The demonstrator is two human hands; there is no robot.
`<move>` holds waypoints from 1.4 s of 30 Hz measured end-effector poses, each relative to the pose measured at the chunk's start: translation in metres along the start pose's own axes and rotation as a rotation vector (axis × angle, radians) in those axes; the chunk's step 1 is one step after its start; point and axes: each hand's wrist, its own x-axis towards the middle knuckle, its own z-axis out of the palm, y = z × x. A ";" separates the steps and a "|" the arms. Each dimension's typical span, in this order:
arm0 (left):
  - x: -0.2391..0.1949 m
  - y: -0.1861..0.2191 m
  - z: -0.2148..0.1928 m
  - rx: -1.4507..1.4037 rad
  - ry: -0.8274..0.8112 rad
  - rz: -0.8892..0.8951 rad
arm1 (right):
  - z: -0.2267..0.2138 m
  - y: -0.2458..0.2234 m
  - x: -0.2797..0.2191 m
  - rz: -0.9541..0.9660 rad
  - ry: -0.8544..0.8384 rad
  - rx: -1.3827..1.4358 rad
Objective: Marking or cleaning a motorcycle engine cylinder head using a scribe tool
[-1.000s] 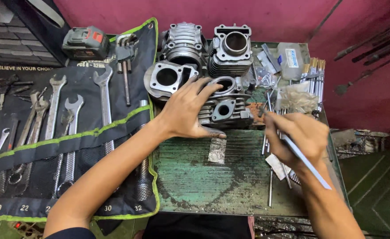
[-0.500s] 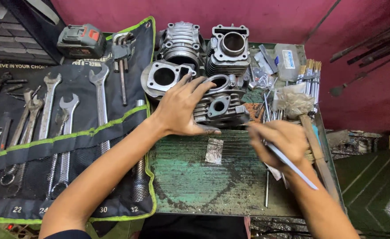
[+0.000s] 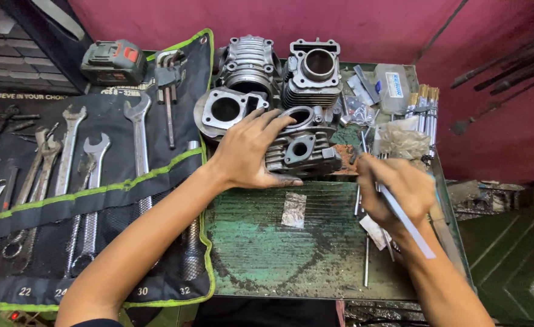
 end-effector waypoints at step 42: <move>-0.002 -0.004 0.007 -0.003 0.044 0.020 | -0.002 -0.007 0.008 0.215 0.017 0.287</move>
